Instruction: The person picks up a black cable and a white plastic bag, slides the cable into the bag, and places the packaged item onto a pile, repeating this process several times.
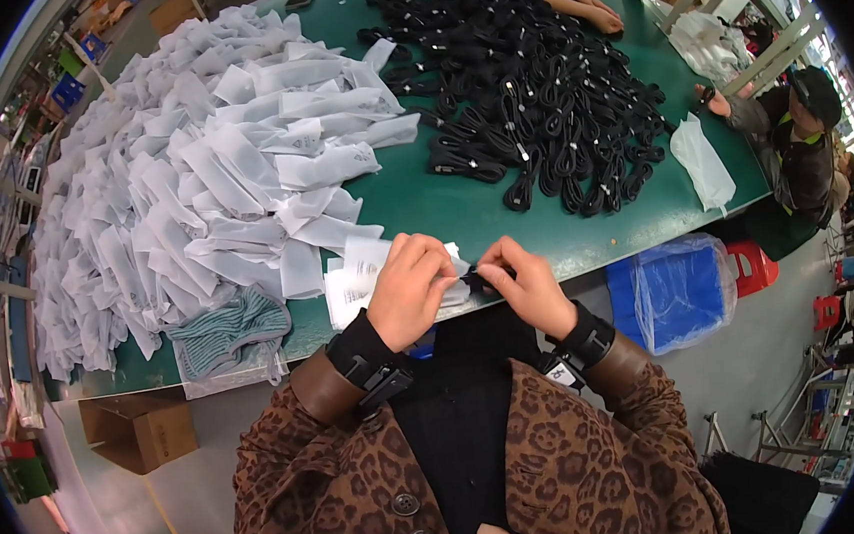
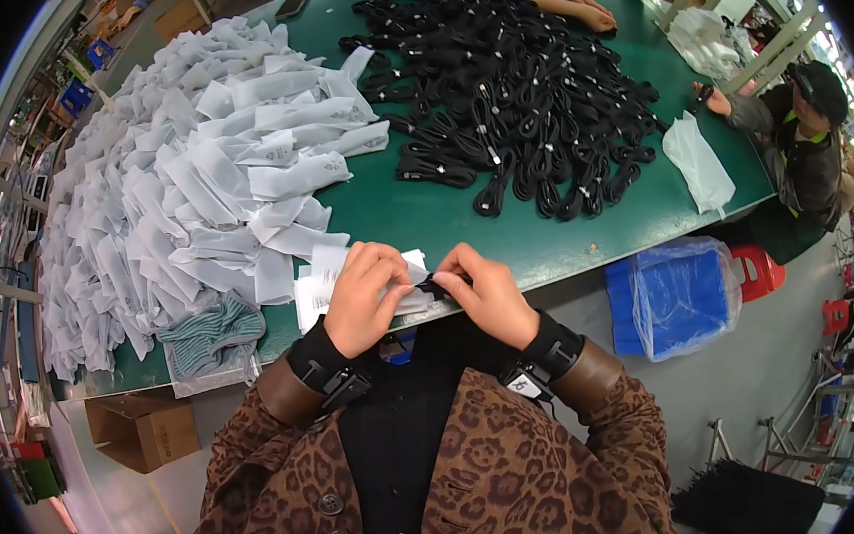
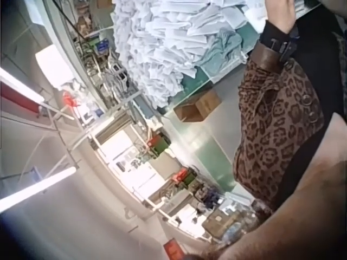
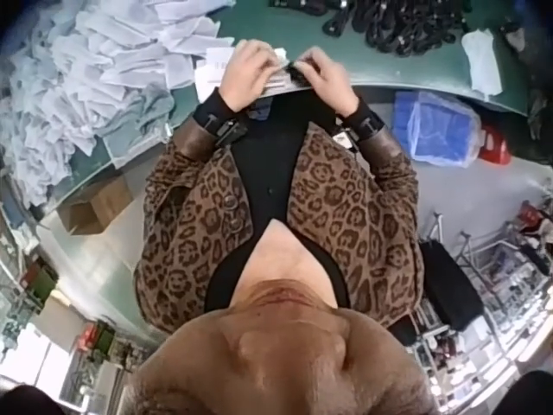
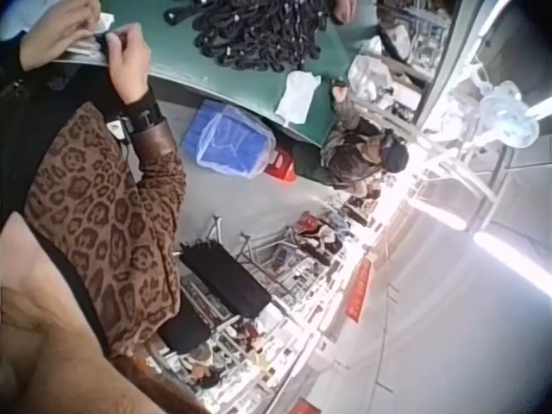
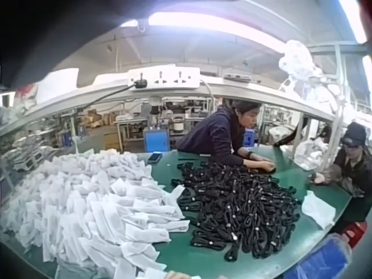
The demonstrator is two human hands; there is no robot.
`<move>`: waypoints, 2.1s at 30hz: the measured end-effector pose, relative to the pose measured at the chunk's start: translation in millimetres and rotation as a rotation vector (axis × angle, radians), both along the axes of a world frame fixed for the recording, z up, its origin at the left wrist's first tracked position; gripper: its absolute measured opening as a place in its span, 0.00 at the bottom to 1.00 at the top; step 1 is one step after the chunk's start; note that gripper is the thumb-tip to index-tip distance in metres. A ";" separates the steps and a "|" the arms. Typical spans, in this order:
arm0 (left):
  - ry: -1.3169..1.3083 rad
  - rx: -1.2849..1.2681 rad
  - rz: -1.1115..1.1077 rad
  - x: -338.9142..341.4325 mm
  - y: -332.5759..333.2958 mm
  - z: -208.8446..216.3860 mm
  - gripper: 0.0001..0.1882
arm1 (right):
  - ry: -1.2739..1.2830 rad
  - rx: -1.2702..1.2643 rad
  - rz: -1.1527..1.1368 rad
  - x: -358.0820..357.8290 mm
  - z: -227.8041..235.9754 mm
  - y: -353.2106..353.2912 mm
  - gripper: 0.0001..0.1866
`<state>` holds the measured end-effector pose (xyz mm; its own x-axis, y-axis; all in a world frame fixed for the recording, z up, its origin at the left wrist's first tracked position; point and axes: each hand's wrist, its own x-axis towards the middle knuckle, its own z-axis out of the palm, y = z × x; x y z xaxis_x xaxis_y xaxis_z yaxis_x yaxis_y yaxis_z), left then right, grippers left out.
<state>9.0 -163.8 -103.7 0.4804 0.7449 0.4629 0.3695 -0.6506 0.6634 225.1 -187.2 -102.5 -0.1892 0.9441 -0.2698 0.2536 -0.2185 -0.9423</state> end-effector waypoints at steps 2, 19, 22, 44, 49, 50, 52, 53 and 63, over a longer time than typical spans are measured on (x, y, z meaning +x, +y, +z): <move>-0.029 0.011 0.047 -4.0 9.1 5.1 0.07 | -0.183 0.550 0.102 -3.1 5.0 4.3 0.10; -0.482 -0.576 -0.091 -28.6 44.0 45.4 0.06 | 0.191 0.808 0.085 -38.4 35.7 48.4 0.17; -0.754 -0.794 -0.238 -34.2 51.7 44.2 0.07 | 0.108 0.809 0.234 -36.9 50.3 49.7 0.15; 0.094 0.031 0.093 -4.3 2.9 -23.9 0.08 | -0.727 0.715 0.100 3.9 -18.5 74.3 0.15; 0.160 -0.025 0.125 -0.5 1.8 -34.6 0.06 | -0.540 0.541 0.004 9.3 -6.7 35.5 0.16; 0.159 -0.026 0.121 -0.2 2.9 -35.3 0.06 | -0.493 0.598 0.019 11.9 -3.7 29.2 0.16; 0.114 -0.047 0.138 -0.6 2.5 -36.0 0.05 | -0.395 0.706 0.046 16.7 -0.7 15.5 0.18; 0.092 -0.057 0.147 -1.1 2.2 -36.3 0.05 | -0.397 0.703 0.042 18.1 -1.7 10.5 0.18; 0.140 0.078 0.159 -2.8 3.2 -33.8 0.03 | -0.608 0.880 0.162 30.3 -1.1 -13.1 0.24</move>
